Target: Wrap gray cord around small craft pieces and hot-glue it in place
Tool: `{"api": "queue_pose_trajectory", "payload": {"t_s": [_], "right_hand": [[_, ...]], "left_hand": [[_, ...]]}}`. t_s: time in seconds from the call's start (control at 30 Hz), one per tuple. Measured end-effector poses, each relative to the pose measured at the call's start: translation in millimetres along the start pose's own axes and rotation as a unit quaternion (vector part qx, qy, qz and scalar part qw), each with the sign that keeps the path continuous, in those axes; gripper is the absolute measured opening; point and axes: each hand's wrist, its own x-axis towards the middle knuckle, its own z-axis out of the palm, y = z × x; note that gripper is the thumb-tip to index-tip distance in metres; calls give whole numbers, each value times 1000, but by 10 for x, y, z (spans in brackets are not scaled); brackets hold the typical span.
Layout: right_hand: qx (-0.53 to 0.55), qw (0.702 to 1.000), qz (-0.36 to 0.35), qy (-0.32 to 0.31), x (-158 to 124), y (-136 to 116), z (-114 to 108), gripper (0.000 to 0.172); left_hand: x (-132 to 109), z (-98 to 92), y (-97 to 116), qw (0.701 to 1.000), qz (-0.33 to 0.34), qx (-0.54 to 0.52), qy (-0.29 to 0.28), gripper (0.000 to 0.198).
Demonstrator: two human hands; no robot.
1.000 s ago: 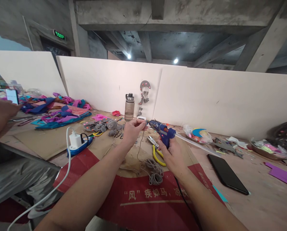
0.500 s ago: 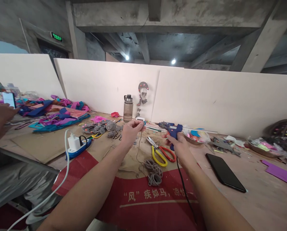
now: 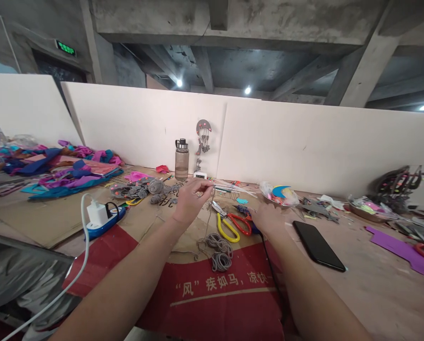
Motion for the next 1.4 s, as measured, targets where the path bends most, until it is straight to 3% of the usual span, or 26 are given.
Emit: {"api": "queue_pose_trajectory", "payload": {"t_s": [0.07, 0.13, 0.2, 0.27, 0.33, 0.37, 0.53, 0.63, 0.73, 1.4], "right_hand": [[-22, 999, 13, -19, -24, -168, 62, 24], [68, 994, 27, -86, -88, -404, 168, 24], [244, 957, 68, -138, -184, -658, 284, 29], [386, 898, 119, -177, -279, -866, 375, 33], [445, 863, 153, -186, -339, -979, 424, 36], [449, 860, 162, -179, -352, -997, 435, 35], [354, 918, 126, -123, -302, -871, 422, 25], [276, 952, 89, -100, -269, -813, 395, 20], [229, 967, 72, -88, -264, -818, 365, 17], [128, 989, 31, -65, -265, -871, 287, 20]], "left_hand": [[-7, 11, -1, 1000, 7, 10, -4, 11], [-14, 22, 4, 999, 23, 26, -14, 11], [-18, 31, 14, 998, 47, 42, -30, 11], [-21, 41, 26, 996, 67, 45, -47, 13], [-25, 54, 37, 995, 69, 45, -53, 13], [-29, 64, 42, 996, 62, 46, -52, 13], [-66, 144, 69, 997, -60, -13, -55, 8], [-81, 183, 99, 976, -166, -114, -80, 13], [-73, 190, 138, 957, -217, -169, -92, 15], [-95, 187, 102, 963, -178, -170, -112, 12]]}}
